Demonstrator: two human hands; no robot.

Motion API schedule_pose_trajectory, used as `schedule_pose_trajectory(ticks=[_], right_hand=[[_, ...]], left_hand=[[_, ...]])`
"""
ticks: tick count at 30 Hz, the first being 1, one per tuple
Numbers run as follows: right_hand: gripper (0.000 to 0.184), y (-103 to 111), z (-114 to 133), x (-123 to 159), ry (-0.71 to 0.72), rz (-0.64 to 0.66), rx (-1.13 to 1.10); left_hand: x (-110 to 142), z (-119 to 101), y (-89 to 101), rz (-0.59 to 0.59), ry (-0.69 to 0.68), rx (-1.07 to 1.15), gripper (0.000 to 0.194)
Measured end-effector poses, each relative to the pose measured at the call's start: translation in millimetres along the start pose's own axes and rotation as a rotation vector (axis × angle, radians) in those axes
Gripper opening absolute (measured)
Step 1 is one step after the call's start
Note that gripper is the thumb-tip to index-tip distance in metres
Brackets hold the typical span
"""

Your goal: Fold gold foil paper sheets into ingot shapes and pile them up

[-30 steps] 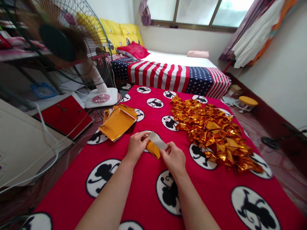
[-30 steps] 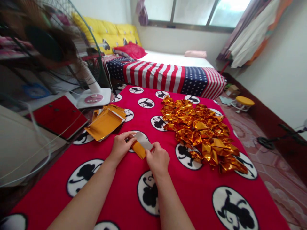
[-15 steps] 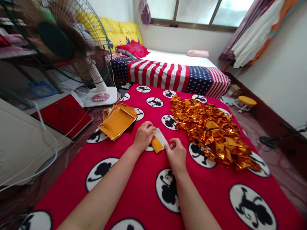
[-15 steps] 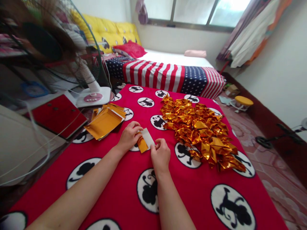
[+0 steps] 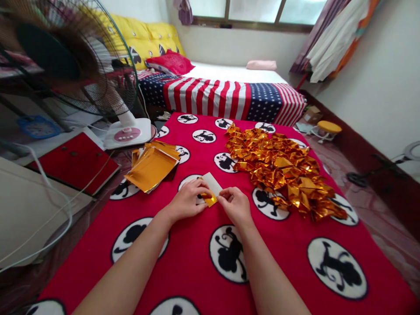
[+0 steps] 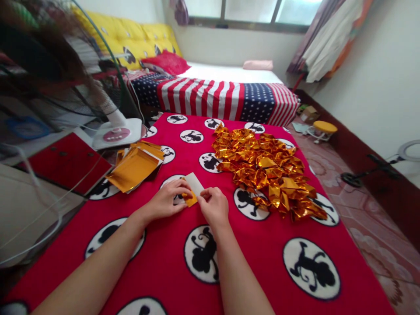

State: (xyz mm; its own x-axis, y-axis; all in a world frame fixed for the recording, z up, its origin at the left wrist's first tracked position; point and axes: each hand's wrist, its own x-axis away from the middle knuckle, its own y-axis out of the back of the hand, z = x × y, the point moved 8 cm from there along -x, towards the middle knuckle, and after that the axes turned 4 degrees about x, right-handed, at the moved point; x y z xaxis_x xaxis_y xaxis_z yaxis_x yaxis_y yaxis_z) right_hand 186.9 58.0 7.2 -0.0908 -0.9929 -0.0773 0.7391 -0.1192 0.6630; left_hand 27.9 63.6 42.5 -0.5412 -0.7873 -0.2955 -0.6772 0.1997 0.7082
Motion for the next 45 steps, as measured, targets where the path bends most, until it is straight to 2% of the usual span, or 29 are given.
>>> schedule_pose_trajectory(ticks=[7, 15, 21, 37, 45], right_hand=[[0.004, -1, 3, -1, 0.024, 0.009, 0.07], [0.007, -3, -1, -3, 0.05, 0.018, 0.037], [0.008, -4, -1, -3, 0.052, 0.006, 0.04], [0.005, -3, 3, -3, -0.003, 0.047, 0.147], [0.006, -3, 2, -5, -0.019, 0.06, 0.145]], left_hand=[[3, 4, -1.8, 0.007, 0.016, 0.018, 0.023], [4, 4, -4.0, -0.052, -0.014, 0.03, 0.012], [8, 3, -5.3, -0.101, -0.035, -0.058, 0.012], [10, 4, -7.8, -0.133, -0.079, -0.118, 0.01], [6, 4, -6.3, -0.196, 0.057, -0.038, 0.008]])
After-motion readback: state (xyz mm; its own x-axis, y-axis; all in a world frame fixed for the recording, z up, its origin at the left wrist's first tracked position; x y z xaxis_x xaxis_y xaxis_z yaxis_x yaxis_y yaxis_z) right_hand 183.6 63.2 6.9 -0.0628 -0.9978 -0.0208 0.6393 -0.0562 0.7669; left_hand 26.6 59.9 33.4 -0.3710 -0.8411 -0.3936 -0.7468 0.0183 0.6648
